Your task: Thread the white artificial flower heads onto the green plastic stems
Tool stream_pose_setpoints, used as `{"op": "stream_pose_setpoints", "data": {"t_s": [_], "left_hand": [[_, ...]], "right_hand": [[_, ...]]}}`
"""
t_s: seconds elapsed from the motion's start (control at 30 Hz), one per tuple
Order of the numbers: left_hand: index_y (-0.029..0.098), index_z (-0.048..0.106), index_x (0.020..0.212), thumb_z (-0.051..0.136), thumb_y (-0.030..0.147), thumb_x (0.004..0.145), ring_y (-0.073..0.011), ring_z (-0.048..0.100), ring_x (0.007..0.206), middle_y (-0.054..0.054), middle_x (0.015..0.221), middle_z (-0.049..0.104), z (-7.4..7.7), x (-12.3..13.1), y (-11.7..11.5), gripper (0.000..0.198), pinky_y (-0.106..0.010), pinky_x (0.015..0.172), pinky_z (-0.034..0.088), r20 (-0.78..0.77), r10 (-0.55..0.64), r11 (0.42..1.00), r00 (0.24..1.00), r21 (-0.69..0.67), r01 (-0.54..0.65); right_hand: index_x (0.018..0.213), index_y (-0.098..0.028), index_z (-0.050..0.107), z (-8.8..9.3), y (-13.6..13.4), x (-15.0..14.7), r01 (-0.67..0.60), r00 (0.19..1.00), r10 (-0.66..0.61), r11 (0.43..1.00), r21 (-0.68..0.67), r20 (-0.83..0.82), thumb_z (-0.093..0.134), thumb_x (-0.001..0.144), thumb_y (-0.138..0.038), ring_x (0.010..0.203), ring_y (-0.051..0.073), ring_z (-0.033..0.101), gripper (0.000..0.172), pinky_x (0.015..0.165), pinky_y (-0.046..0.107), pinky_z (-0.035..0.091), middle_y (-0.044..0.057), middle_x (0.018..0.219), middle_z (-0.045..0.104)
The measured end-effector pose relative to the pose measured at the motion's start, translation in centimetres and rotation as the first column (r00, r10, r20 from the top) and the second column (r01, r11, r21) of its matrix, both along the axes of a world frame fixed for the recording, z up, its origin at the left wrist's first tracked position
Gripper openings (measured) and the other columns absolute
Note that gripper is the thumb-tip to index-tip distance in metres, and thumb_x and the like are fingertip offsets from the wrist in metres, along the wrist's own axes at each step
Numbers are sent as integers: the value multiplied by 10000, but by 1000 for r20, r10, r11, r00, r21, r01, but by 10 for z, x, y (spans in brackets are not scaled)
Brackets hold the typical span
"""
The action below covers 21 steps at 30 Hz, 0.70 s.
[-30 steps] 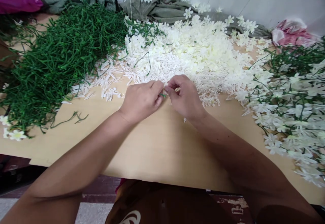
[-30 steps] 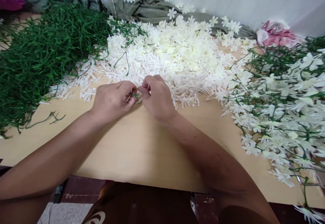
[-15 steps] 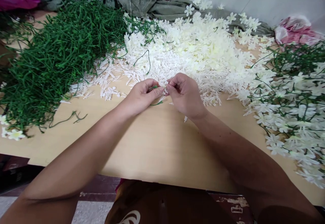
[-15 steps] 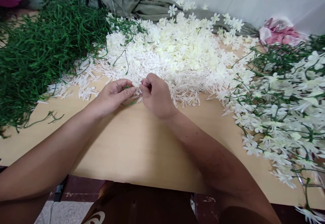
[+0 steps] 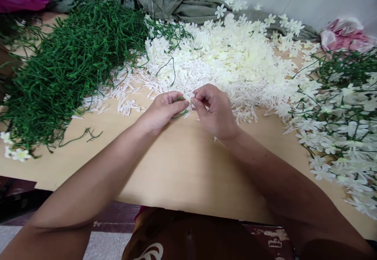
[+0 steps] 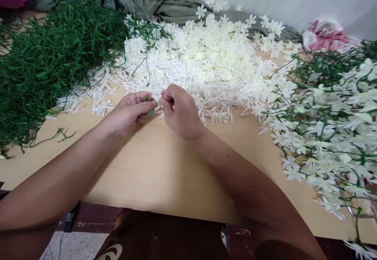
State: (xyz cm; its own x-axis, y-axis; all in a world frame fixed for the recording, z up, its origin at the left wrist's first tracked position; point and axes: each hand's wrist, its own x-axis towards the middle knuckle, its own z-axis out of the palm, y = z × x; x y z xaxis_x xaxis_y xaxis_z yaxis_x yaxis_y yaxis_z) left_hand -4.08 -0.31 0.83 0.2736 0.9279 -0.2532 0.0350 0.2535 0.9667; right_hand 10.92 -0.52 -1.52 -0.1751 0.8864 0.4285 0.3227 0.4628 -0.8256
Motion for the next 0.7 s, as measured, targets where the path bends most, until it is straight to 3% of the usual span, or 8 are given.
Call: {"op": "stream_pose_setpoints", "data": {"t_s": [0.17, 0.37, 0.57, 0.7], "left_hand": [[185, 435, 622, 640, 216, 608, -19, 236, 391, 82, 464, 338, -1, 5, 0, 208, -193, 404, 154, 63, 41, 997, 997, -69, -36], [173, 445, 605, 618, 207, 653, -23, 273, 399, 78, 462, 376, 0, 8, 1, 183, -198, 416, 183, 1, 33, 997, 999, -66, -32], [163, 477, 627, 623, 226, 686, -42, 307, 445, 70, 487, 400, 2, 5, 3, 170, -211, 449, 226, -166, 39, 995, 985, 102, -22], [191, 482, 748, 627, 201, 704, -57, 293, 452, 84, 508, 342, 1, 0, 0, 152, -221, 459, 234, -217, 195, 944, 957, 306, -123]], "right_hand": [[692, -218, 419, 1, -3, -1, -15, 999, 15, 1000, 4, -44, 546, 844, -258, 714, 129, 535, 202, 640, 295, 463, 26, 777, 584], [666, -204, 441, 1, -1, 0, -10, 983, -1, 998, -61, -182, 600, 795, -226, 672, 104, 545, 206, 606, 273, 452, 16, 779, 609], [654, -198, 456, 1, 3, -1, -2, 974, -29, 991, -134, -227, 618, 766, -208, 670, 96, 548, 197, 615, 266, 456, 2, 767, 614], [667, -196, 462, 1, 2, -1, 1, 977, -24, 994, -107, -211, 622, 779, -215, 687, 98, 551, 196, 632, 268, 465, 8, 781, 607]]}}
